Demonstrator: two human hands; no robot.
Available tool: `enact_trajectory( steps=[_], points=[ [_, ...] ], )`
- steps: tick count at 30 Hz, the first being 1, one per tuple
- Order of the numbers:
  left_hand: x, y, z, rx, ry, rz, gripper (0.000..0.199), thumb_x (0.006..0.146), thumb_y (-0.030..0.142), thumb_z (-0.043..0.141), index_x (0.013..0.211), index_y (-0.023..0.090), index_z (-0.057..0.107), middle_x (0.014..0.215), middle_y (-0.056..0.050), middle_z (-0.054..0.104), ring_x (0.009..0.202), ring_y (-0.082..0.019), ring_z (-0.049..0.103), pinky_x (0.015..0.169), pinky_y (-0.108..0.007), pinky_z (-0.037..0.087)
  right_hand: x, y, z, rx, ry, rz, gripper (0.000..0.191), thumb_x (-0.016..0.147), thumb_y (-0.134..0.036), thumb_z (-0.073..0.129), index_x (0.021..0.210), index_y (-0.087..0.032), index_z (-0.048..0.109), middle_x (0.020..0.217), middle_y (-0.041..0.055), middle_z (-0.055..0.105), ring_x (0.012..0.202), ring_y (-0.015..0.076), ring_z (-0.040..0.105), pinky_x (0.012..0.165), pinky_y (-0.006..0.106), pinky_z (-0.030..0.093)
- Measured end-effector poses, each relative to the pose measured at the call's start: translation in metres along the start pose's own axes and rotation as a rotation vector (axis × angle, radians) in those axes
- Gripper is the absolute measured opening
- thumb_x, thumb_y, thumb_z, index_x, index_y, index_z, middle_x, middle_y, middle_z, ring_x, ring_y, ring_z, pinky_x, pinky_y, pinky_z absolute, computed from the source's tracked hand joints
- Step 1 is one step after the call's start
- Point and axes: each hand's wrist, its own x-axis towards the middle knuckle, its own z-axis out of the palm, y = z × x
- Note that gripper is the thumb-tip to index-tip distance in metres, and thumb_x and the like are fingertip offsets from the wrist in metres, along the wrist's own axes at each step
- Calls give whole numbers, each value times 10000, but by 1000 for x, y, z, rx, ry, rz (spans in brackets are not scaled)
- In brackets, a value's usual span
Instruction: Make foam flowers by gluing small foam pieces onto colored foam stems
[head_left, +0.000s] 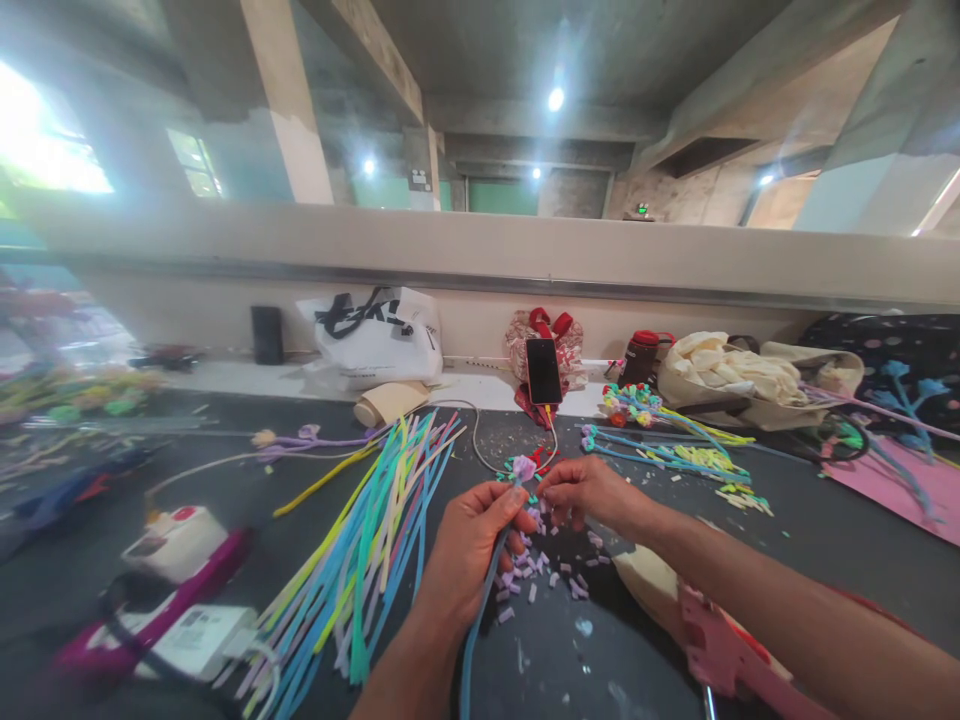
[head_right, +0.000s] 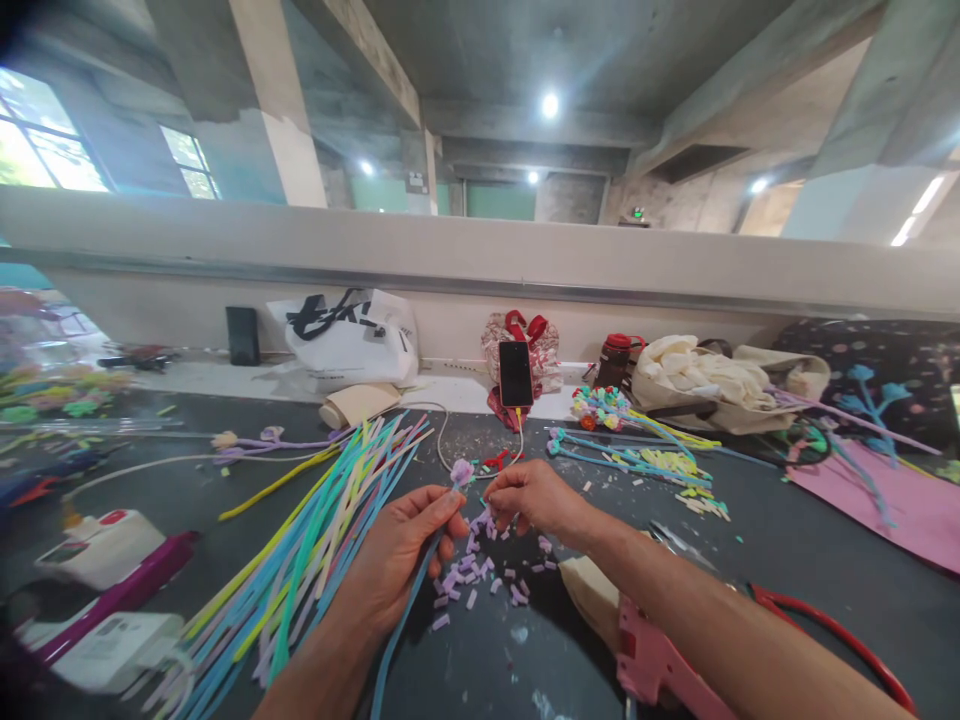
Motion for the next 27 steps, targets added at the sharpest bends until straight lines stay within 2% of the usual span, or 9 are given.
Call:
enact_trajectory(
  steps=[7, 11, 16, 19, 23, 27],
  points=[
    [-1, 3, 1, -16, 2, -22, 178, 621, 313, 641, 624, 150, 569, 501, 30, 588, 352, -37, 455, 299, -121, 289, 0, 0, 1, 83, 37, 11, 150, 624, -205, 590, 767, -160, 595, 494, -69, 538, 438, 72, 506, 400, 172, 385],
    [-1, 0, 1, -6, -1, -19, 189, 625, 328, 637, 624, 152, 567, 501, 31, 584, 352, -38, 454, 299, -121, 283, -2, -2, 2, 135, 25, 13, 216, 624, -225, 606, 830, -160, 602, 562, -50, 573, 475, 79, 523, 417, 181, 393],
    [0, -2, 2, -7, -6, -10, 181, 649, 316, 625, 622, 147, 564, 513, 24, 595, 358, -36, 460, 311, -119, 297, -5, -7, 5, 216, 6, 4, 179, 627, -236, 614, 786, -155, 606, 568, -41, 589, 526, 97, 559, 461, 197, 420],
    [1, -2, 3, -46, 28, -25, 168, 632, 296, 645, 630, 144, 573, 531, 18, 609, 380, -42, 480, 324, -122, 330, -5, -8, 6, 269, 25, 1, 156, 610, -242, 638, 729, -151, 599, 534, -46, 577, 517, 103, 562, 434, 190, 404],
    [3, -3, 3, -112, 82, -53, 165, 604, 259, 675, 670, 144, 577, 574, 4, 628, 432, -62, 531, 358, -136, 390, -5, -9, 7, 354, 99, -9, 171, 586, -251, 676, 698, -148, 599, 526, -57, 555, 462, 68, 517, 367, 157, 316],
    [2, -1, 4, -150, 116, -45, 173, 590, 241, 691, 667, 143, 570, 565, -2, 631, 435, -79, 551, 352, -144, 402, -7, -11, 15, 447, 105, 2, 228, 566, -292, 700, 710, -149, 595, 584, -26, 600, 509, 92, 551, 399, 178, 339]
  ],
)
